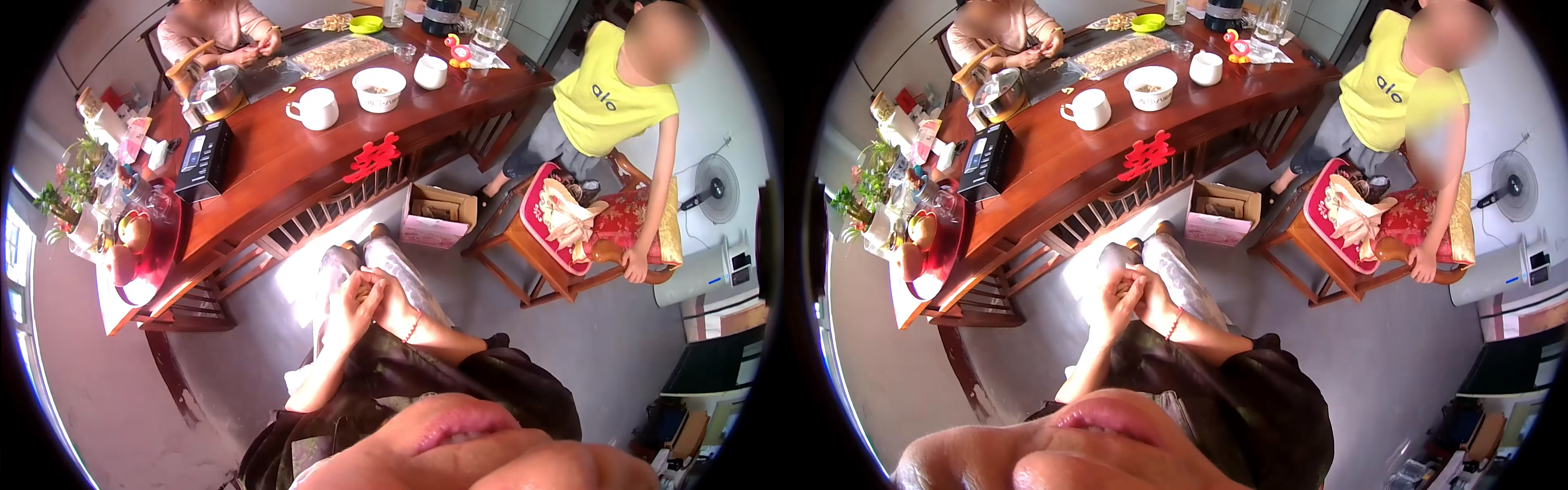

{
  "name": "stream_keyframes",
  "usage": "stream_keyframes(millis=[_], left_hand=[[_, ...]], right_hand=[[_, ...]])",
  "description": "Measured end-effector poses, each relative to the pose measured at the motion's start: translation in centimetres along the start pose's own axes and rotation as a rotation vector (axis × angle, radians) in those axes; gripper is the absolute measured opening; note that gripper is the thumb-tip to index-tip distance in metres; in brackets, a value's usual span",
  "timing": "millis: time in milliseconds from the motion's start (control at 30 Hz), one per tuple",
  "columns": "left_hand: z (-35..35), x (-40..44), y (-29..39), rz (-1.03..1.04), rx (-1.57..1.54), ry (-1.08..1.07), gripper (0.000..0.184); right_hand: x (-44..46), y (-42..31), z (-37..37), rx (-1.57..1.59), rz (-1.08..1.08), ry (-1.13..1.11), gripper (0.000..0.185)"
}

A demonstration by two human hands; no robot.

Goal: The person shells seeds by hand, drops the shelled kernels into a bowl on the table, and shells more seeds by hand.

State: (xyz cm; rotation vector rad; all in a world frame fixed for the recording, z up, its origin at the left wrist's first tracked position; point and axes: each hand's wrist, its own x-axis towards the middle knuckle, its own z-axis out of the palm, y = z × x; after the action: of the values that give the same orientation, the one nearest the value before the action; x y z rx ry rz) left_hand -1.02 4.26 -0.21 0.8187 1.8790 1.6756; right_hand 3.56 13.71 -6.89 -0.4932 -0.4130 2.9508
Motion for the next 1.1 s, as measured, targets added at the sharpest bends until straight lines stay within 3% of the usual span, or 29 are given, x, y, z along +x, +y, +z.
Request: stream_keyframes(millis=[167,200,267,367,533,600,667,700,733,767,800,833,900,933,1000,1100], left_hand=[[0.5,0.8,-0.3,-0.063,-0.168,0.034,0.011],[0.7,0.8,-0.7,-0.071,-0.129,0.037,0.011],[1.1,0.9,-0.3,-0.093,-0.193,0.007,0.011],[1.5,0.9,-0.1,-0.047,-0.179,-0.018,0.012],[0.8,1.0,0.4,-0.167,-0.307,0.036,0.012],[0.5,1.0,0.5,-0.140,-0.424,-0.033,0.012],[-0.5,0.9,0.5,-0.149,-0.591,-0.048,0.013],[-1.0,1.1,0.3,-0.090,-0.576,-0.001,0.014],[-2.1,1.0,0.4,-0.122,-0.623,0.018,0.012],[-3.1,0.8,0.8,-0.122,-0.625,0.057,0.010],[-3.7,0.7,1.2,-0.098,-0.632,0.093,0.009],[-4.4,0.5,0.7,-0.133,-0.575,0.168,0.009],[-5.1,0.9,0.4,-0.069,-0.600,0.180,0.010],[-5.2,1.0,0.6,-0.060,-0.619,0.168,0.011],[-4.9,1.1,-0.2,-0.071,-0.674,0.191,0.008],[-4.9,1.1,-0.3,-0.070,-0.644,0.142,0.007]], right_hand=[[-1.1,-1.2,3.2,-0.044,0.040,0.114,0.031],[-1.0,-1.5,2.6,-0.013,0.056,-0.097,0.031],[0.3,-0.1,0.6,-0.112,-0.020,-0.066,0.031],[0.3,0.8,0.4,-0.046,-0.107,-0.194,0.024],[2.6,2.1,-1.1,0.016,-0.074,-0.232,0.025],[0.7,0.9,1.0,-0.155,-0.086,-0.240,0.023],[-0.6,-1.1,3.0,-0.193,0.119,-0.231,0.022],[0.9,-0.4,0.9,-0.024,0.173,0.076,0.019],[0.7,-2.1,1.9,0.035,-0.020,0.239,0.017],[-0.9,-7.3,1.6,-0.075,0.167,-0.022,0.020],[-2.0,-10.4,5.8,0.088,-0.019,-0.070,0.027],[-3.3,-13.7,8.3,0.038,-0.218,-0.004,0.035],[-6.9,-20.8,12.5,-0.031,-0.576,-0.235,0.043],[-8.9,-22.2,14.7,-0.223,-0.876,-0.296,0.043],[-11.0,-23.7,17.4,-0.412,-1.185,-0.251,0.045],[-12.3,-24.3,18.3,-0.442,-1.155,-0.294,0.044]])
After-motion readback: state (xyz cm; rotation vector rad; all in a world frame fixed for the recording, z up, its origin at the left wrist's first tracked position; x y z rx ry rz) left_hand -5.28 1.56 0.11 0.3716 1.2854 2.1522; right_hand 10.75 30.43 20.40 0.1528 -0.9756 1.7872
